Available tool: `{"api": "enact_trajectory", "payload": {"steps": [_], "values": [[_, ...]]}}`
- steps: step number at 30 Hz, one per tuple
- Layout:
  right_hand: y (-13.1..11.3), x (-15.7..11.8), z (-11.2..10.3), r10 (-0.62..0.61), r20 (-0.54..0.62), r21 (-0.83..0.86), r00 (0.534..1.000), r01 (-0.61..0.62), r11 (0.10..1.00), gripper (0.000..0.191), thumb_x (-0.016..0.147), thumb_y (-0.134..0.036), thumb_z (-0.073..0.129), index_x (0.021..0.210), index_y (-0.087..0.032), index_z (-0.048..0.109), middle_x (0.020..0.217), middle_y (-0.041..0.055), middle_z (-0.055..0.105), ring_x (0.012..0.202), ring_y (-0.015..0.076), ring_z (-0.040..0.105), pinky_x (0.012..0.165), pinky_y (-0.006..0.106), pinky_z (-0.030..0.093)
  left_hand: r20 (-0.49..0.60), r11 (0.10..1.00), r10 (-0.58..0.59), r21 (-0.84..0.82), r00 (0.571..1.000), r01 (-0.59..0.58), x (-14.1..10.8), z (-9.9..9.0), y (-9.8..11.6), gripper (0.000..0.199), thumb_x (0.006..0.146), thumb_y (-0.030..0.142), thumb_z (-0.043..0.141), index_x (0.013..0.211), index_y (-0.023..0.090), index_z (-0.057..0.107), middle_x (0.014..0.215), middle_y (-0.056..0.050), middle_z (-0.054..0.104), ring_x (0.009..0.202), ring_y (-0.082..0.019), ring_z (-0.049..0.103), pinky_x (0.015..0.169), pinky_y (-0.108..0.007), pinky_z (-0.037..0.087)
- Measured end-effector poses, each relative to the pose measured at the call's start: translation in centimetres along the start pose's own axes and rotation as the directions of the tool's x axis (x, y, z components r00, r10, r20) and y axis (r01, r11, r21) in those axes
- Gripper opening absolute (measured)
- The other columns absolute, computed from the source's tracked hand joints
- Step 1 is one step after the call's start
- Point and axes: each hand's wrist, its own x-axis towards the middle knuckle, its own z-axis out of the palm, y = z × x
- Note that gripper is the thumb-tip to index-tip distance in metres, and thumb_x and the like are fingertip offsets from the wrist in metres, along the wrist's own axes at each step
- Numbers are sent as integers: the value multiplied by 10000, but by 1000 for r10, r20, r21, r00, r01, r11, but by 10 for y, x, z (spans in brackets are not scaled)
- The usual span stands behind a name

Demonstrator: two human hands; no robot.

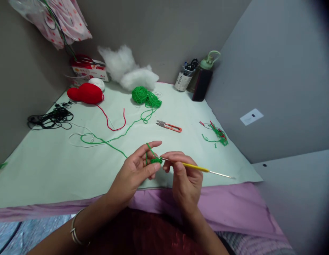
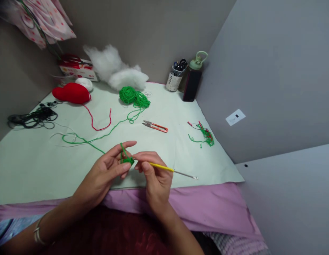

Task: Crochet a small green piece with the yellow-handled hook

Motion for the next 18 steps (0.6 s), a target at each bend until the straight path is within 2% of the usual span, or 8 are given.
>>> {"api": "enact_trajectory", "payload": {"steps": [5, 10, 13, 18], "values": [[2, 7, -2, 125, 2, 113, 992, -124, 986, 209, 1037, -408, 637, 964, -226, 710, 916, 43, 792, 551, 109, 616, 543, 270, 529, 26, 999, -40, 15, 999, 40, 1, -1, 1, 732, 841, 298, 880, 1516, 272, 599, 943, 23, 603, 529, -35, 391, 468, -204, 326], [0, 11, -5, 213, 37, 168, 976, -216, 962, 242, 1045, -444, 606, 936, -229, 636, 862, 18, 766, 478, 83, 565, 501, 238, 501, 30, 1000, -9, 19, 1000, 9, 1, -2, 4, 595, 852, 289, 867, 1418, 252, 684, 935, 19, 607, 529, -29, 399, 462, -205, 301], [-2, 11, -7, 200, 59, 153, 978, -207, 966, 235, 1057, -428, 589, 940, -229, 630, 860, 11, 759, 477, 87, 590, 504, 243, 516, 39, 999, 20, 49, 999, -22, 0, -4, 2, 522, 878, 286, 852, 1382, 280, 717, 937, 22, 600, 545, -27, 420, 480, -199, 319], [-6, 7, -10, 102, 95, 111, 990, -112, 987, 183, 1085, -324, 561, 1000, -233, 695, 932, 14, 757, 580, 103, 674, 576, 263, 558, 8, 979, 85, 183, 996, -86, -1, -7, 0, 522, 904, 265, 824, 1410, 314, 702, 942, 20, 603, 590, -50, 434, 519, -199, 361]]}}
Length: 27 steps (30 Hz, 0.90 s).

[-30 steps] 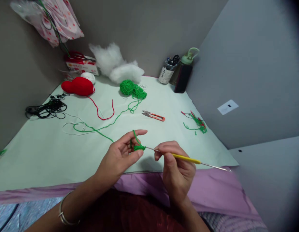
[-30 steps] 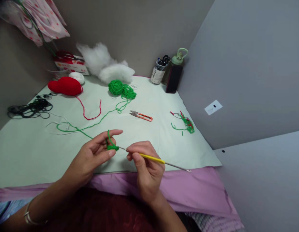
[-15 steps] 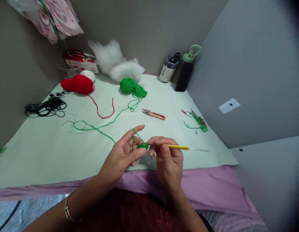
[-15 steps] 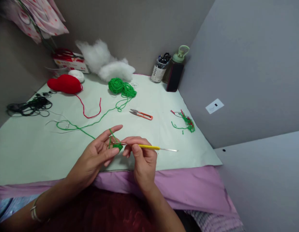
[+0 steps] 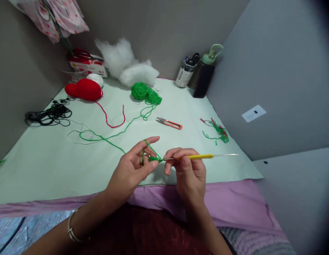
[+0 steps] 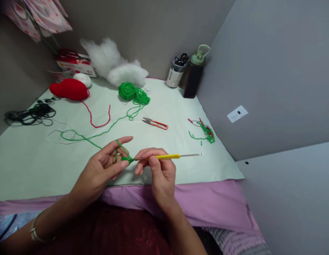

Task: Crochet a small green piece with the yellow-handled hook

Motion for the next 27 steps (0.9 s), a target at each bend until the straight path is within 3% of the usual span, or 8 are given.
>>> {"api": "enact_trajectory", "payload": {"steps": [5, 8, 12, 14, 16, 20, 23, 27], "values": [[-9, -4, -4, -160, 103, -306, 982, 185, 934, 226, 1083, -184, 517, 1055, -244, 733, 902, 28, 735, 798, 167, 731, 698, 320, 612, -84, 965, 149, 230, 985, -127, -3, 3, -1, 449, 892, 181, 776, 1332, 264, 750, 889, 21, 611, 615, -77, 478, 647, -237, 481], [-9, -8, -5, -269, 262, -535, 927, 371, 759, 230, 1055, -134, 549, 1129, -255, 730, 920, 37, 754, 914, 193, 751, 768, 337, 639, -87, 896, 316, 356, 945, -266, -6, 5, -5, 400, 877, 147, 770, 1260, 259, 789, 867, 16, 637, 631, -96, 524, 719, -263, 522], [1, -16, -7, -405, 354, -738, 843, 518, 433, 332, 996, -132, 678, 1264, -321, 729, 1083, 46, 756, 970, 198, 768, 783, 330, 664, -95, 995, 88, 59, 992, -83, -4, 6, -3, 583, 834, 184, 844, 1395, 270, 713, 901, 25, 639, 540, -50, 465, 535, -199, 438], [4, -18, -6, -446, 305, -716, 841, 512, 475, 315, 1016, -142, 650, 1257, -326, 735, 1074, 44, 754, 962, 198, 765, 773, 340, 664, 13, 978, -109, -179, 994, 109, -1, 5, 1, 621, 812, 202, 876, 1406, 246, 700, 864, 44, 599, 465, -3, 360, 438, -165, 300], [3, -16, -4, -423, 159, -618, 892, 424, 662, 271, 1044, -144, 591, 1201, -293, 753, 996, 39, 753, 892, 188, 750, 743, 343, 645, 102, 926, -191, -311, 976, 213, 3, 3, 6, 543, 819, 209, 884, 1342, 209, 739, 816, 56, 559, 439, 27, 275, 420, -152, 197], [-4, -6, 1, -239, -71, -256, 969, 214, 943, 229, 1060, -168, 571, 1071, -268, 777, 910, 16, 732, 700, 137, 678, 612, 296, 572, 81, 918, -160, -354, 984, 179, 7, 3, 12, 403, 843, 204, 884, 1236, 233, 802, 876, 31, 582, 459, 40, 281, 423, -144, 162], [-4, -1, 4, -191, -26, -201, 981, 182, 962, 197, 1052, -204, 604, 1039, -266, 790, 965, 33, 762, 751, 148, 697, 609, 288, 569, 122, 935, -119, -320, 985, 153, 6, 6, 9, 346, 846, 221, 888, 1186, 260, 830, 901, 19, 604, 490, 19, 338, 420, -138, 212], [2, -5, 4, -251, 32, -419, 967, 241, 875, 225, 1031, -148, 623, 1112, -281, 785, 954, 28, 775, 828, 172, 727, 684, 312, 610, 60, 961, -72, -262, 996, 85, 5, 9, 1, 349, 856, 242, 890, 1197, 283, 833, 890, 24, 619, 522, 10, 423, 466, -129, 288]]}}
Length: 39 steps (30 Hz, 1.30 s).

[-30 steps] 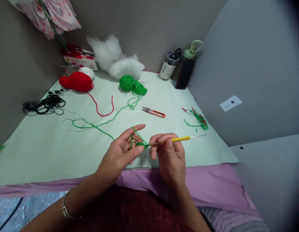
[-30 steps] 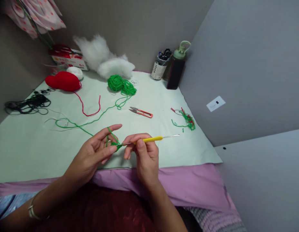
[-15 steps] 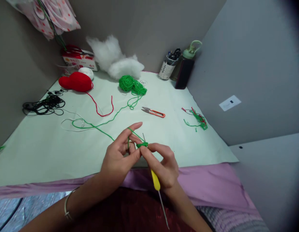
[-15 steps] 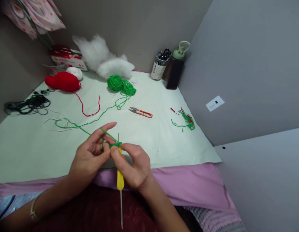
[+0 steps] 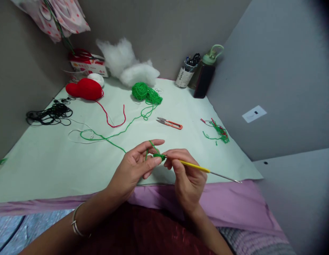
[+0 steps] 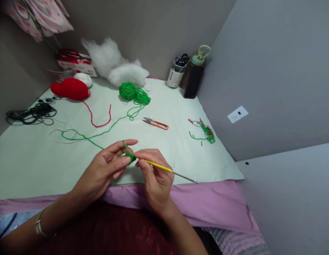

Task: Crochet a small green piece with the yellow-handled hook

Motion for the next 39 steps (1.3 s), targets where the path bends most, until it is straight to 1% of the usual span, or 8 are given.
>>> {"api": "enact_trajectory", "payload": {"steps": [5, 8, 12, 18, 23, 27, 35, 39], "values": [[4, -10, -1, -279, 64, -342, 958, 284, 896, 368, 974, -77, 682, 1258, -292, 776, 1118, 71, 773, 955, 203, 743, 768, 335, 625, 5, 985, -101, -141, 995, 101, 3, -2, -3, 402, 846, 268, 900, 1238, 231, 822, 718, 56, 552, 486, 4, 345, 479, -134, 281], [2, -5, -4, -131, -55, -157, 990, 121, 980, 291, 1014, -97, 624, 1163, -281, 793, 977, 42, 764, 820, 173, 710, 694, 317, 589, 65, 957, -188, -214, 980, 198, 6, -6, 0, 326, 864, 235, 873, 1182, 170, 843, 648, 84, 429, 482, 0, 261, 461, -134, 242], [-1, 3, -3, 152, -64, 244, 986, -132, 961, 222, 1052, -194, 603, 1048, -294, 802, 906, 4, 731, 666, 125, 632, 581, 275, 514, 28, 983, -90, -158, 996, 93, 6, -6, 2, 269, 859, 194, 866, 1126, 226, 860, 774, 39, 558, 511, 6, 352, 481, -135, 270], [3, 2, 0, 249, -8, 287, 969, -236, 928, 167, 1036, -240, 664, 1027, -292, 823, 933, 5, 779, 708, 113, 647, 643, 265, 508, 35, 1000, -1, 16, 999, 1, 1, -4, -4, 266, 895, 254, 844, 1159, 289, 853, 854, 13, 649, 573, -31, 514, 571, -174, 384], [3, 4, -3, 354, 50, 459, 934, -336, 822, 197, 1069, -306, 613, 999, -267, 792, 919, 9, 794, 673, 103, 650, 642, 255, 510, 6, 998, -19, 54, 1000, 18, 0, -7, -4, 268, 877, 276, 852, 1144, 303, 853, 901, 19, 625, 581, -28, 503, 580, -180, 398], [0, 5, -5, 352, 67, 447, 934, -344, 826, 214, 1082, -311, 589, 992, -255, 775, 931, 7, 795, 683, 96, 662, 655, 248, 520, 2, 995, 5, 104, 1000, -5, -1, -9, -3, 274, 878, 256, 843, 1145, 314, 851, 845, 28, 601, 610, -49, 479, 576, -169, 408], [-8, 3, -13, 140, 69, 136, 988, -149, 980, 242, 1092, -186, 510, 1086, -258, 741, 973, 11, 772, 733, 123, 709, 688, 283, 586, -14, 978, 63, 200, 998, -59, -2, -12, -4, 281, 894, 209, 825, 1157, 304, 845, 789, 28, 608, 660, -75, 484, 602, -166, 419], [-3, -3, -13, -159, 172, -237, 972, 197, 951, 246, 1049, -137, 552, 1188, -259, 714, 991, 44, 777, 876, 187, 746, 760, 330, 629, -117, 976, 115, 199, 986, -91, -3, -6, -6, 396, 851, 156, 863, 1219, 296, 824, 849, 27, 625, 678, -63, 500, 625, -156, 424]]}}
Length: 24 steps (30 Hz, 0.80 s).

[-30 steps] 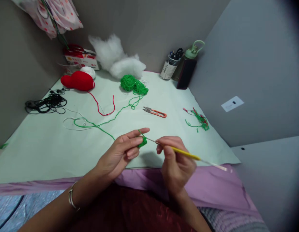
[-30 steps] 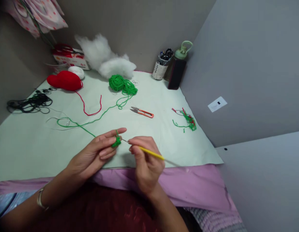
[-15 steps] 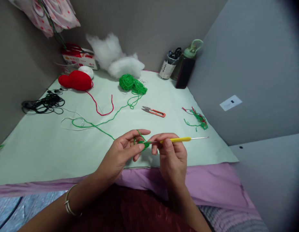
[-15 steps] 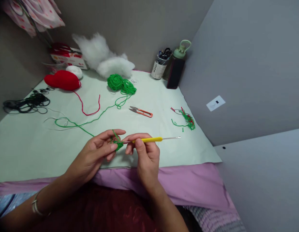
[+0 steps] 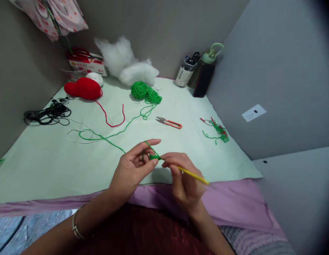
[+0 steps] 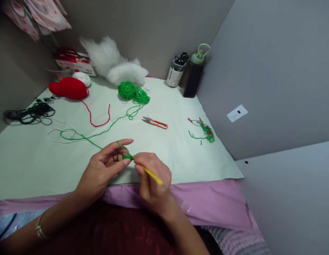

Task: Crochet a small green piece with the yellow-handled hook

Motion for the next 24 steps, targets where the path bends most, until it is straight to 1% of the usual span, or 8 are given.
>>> {"api": "enact_trajectory", "payload": {"steps": [3, 5, 9, 13, 15, 18, 21, 24], "values": [[5, -8, 4, -169, 9, -269, 986, 165, 949, 340, 1004, -133, 649, 1304, -281, 711, 1094, 74, 779, 982, 219, 757, 790, 343, 642, 59, 977, -103, -182, 993, 112, 0, 4, 0, 560, 828, 174, 887, 1359, 286, 749, 836, 40, 611, 567, -35, 435, 515, -153, 354], [7, -10, 5, -192, -31, -235, 981, 180, 955, 349, 1018, -130, 625, 1309, -297, 719, 1099, 73, 768, 994, 215, 753, 787, 344, 642, 163, 918, -216, -301, 963, 257, 1, 3, 2, 545, 844, 200, 881, 1368, 225, 738, 703, 78, 523, 479, -14, 312, 457, -153, 269], [4, -2, 6, 133, -200, 201, 971, -92, 975, 247, 1050, -158, 565, 1128, -272, 770, 905, 35, 745, 797, 179, 706, 682, 336, 599, 193, 877, -257, -365, 947, 312, 5, 0, 9, 405, 875, 182, 853, 1274, 176, 786, 667, 90, 471, 462, 11, 200, 447, -145, 201], [1, 8, 10, 315, -138, 460, 939, -221, 860, 196, 1054, -217, 589, 1007, -249, 776, 914, 32, 752, 705, 147, 673, 609, 304, 566, 192, 919, -218, -291, 957, 268, 4, 3, 10, 404, 850, 209, 884, 1246, 231, 805, 866, 20, 632, 468, 27, 285, 434, -149, 187], [1, 7, 12, 292, -120, 393, 949, -225, 892, 189, 1049, -200, 600, 1037, -255, 780, 935, 31, 768, 734, 151, 696, 639, 307, 587, 146, 943, -175, -258, 974, 209, 4, 6, 8, 424, 826, 215, 906, 1238, 245, 809, 881, 19, 638, 490, 12, 341, 434, -146, 211], [1, -1, 13, 122, -122, 91, 985, -111, 990, 248, 1023, -140, 628, 1154, -286, 780, 975, 38, 774, 844, 180, 738, 710, 327, 623, 78, 962, -122, -235, 989, 138, 4, 8, 3, 462, 797, 209, 925, 1242, 247, 805, 858, 27, 632, 510, -2, 379, 444, -145, 239], [0, -7, 11, -76, -76, -167, 994, 63, 984, 346, 989, -100, 666, 1251, -301, 770, 1114, 71, 782, 965, 209, 757, 756, 339, 640, 142, 929, -195, -291, 970, 229, 5, 6, 1, 416, 839, 243, 892, 1242, 200, 800, 690, 63, 533, 484, -9, 311, 460, -145, 242], [0, -6, 7, 24, -155, -54, 988, -32, 998, 313, 1002, -104, 635, 1206, -292, 779, 1018, 53, 786, 898, 203, 746, 728, 348, 628, 207, 873, -275, -356, 939, 334, 8, 2, 3, 338, 869, 237, 856, 1193, 152, 817, 629, 94, 405, 481, -15, 213, 456, -150, 225]]}}
